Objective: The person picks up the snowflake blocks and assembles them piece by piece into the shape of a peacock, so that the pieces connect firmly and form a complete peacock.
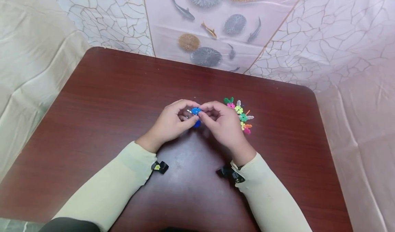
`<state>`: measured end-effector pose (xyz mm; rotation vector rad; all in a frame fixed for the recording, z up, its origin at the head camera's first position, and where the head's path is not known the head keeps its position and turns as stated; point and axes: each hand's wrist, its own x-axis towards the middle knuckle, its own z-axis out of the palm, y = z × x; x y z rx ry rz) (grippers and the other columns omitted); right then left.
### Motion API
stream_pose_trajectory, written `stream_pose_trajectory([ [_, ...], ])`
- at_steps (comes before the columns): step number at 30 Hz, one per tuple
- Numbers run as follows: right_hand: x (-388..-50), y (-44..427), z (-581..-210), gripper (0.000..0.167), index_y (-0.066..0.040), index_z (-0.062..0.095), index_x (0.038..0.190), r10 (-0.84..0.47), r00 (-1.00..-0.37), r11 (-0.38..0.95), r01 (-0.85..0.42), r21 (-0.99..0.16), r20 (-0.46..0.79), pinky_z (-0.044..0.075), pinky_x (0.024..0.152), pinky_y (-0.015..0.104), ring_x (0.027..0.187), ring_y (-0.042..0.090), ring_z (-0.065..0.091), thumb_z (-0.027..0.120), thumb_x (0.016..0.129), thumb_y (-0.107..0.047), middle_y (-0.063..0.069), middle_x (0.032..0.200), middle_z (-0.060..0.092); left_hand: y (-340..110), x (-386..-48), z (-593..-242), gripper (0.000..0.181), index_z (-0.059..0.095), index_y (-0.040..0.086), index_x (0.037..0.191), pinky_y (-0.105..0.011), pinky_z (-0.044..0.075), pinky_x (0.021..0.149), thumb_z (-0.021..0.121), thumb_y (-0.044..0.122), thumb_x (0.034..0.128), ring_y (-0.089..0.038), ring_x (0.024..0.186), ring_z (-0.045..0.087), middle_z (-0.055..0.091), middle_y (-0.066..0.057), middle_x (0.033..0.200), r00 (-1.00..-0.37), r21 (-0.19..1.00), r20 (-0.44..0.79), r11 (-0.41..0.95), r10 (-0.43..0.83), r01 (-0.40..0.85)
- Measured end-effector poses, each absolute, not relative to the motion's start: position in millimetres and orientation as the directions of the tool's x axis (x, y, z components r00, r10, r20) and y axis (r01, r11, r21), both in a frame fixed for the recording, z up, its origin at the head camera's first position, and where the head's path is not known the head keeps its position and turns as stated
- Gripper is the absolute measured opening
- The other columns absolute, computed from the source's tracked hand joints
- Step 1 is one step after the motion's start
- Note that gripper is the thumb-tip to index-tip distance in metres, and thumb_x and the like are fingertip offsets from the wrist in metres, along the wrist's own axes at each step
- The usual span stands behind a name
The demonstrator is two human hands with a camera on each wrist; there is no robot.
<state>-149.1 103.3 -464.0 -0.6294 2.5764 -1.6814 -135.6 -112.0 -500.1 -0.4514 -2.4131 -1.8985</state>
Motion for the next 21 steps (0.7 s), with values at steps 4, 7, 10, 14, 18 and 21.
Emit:
stream_pose_trajectory([
  [4,-149.4,102.9,-465.6,0.018,-0.011,0.083,0.116,-0.329,-0.919,0.33,-0.328,-0.885,0.218,0.066,0.079,0.022,0.086,0.019,0.08,0.089,0.099,-0.014,0.007,0.107,0.085,-111.7,-136.0,-500.5,0.031,0.076,0.014,0.131,-0.029,0.069,0.088,0.086,0.014,0.1013,-0.02,0.103,0.085,0.079,-0.004,0.129,-0.969,0.974,0.148,0.139,0.198,0.177],
  [7,-148.5,102.4,-466.8,0.019,-0.01,0.083,0.117,-0.324,-0.92,0.31,-0.323,-0.894,0.22,0.067,0.082,0.022,0.088,0.018,0.08,0.089,0.099,-0.013,0.008,0.109,0.084,-111.6,-135.3,-499.6,0.031,0.076,0.014,0.131,-0.026,0.068,0.085,0.085,0.013,0.1016,-0.022,0.104,0.085,0.079,-0.006,0.128,-0.974,0.988,0.099,0.095,0.202,0.12],
  [10,-148.3,102.3,-467.9,0.019,-0.01,0.085,0.118,-0.325,-0.914,0.328,-0.35,-0.878,0.243,0.067,0.084,0.022,0.091,0.018,0.08,0.089,0.099,-0.014,0.007,0.111,0.085,-111.3,-135.0,-499.2,0.031,0.077,0.012,0.13,-0.025,0.067,0.083,0.086,0.012,0.1012,-0.02,0.102,0.085,0.08,-0.009,0.126,-0.976,0.995,0.073,0.057,0.208,0.086],
  [14,-150.0,103.7,-469.4,0.02,-0.012,0.087,0.118,-0.344,-0.879,0.395,-0.453,-0.799,0.329,0.068,0.09,0.028,0.1,0.018,0.081,0.09,0.099,-0.015,0.004,0.113,0.086,-110.3,-134.9,-497.8,0.028,0.079,0.007,0.126,-0.027,0.068,0.083,0.088,0.008,0.0988,-0.019,0.1,0.085,0.08,-0.013,0.125,-0.979,0.999,0.038,-0.018,0.2,0.036],
  [18,-152.9,105.8,-472.3,0.019,-0.009,0.087,0.116,-0.382,-0.824,0.417,-0.558,-0.717,0.419,0.069,0.096,0.038,0.108,0.021,0.082,0.09,0.097,-0.012,0.006,0.114,0.086,-109.1,-135.4,-498.2,0.024,0.078,0.005,0.12,-0.026,0.067,0.08,0.088,0.006,0.0978,-0.018,0.096,0.084,0.078,-0.012,0.123,-0.982,0.998,0.016,-0.063,0.189,0.004],
  [21,-154.1,106.9,-473.8,0.017,-0.009,0.088,0.114,-0.4,-0.795,0.415,-0.6,-0.684,0.455,0.068,0.095,0.035,0.107,0.022,0.081,0.089,0.097,-0.01,0.006,0.111,0.087,-108.0,-136.2,-499.5,0.022,0.077,0.002,0.118,-0.026,0.067,0.08,0.086,0.002,0.0981,-0.016,0.093,0.083,0.078,-0.012,0.121,-0.981,0.996,0.011,-0.092,0.193,-0.007],
])
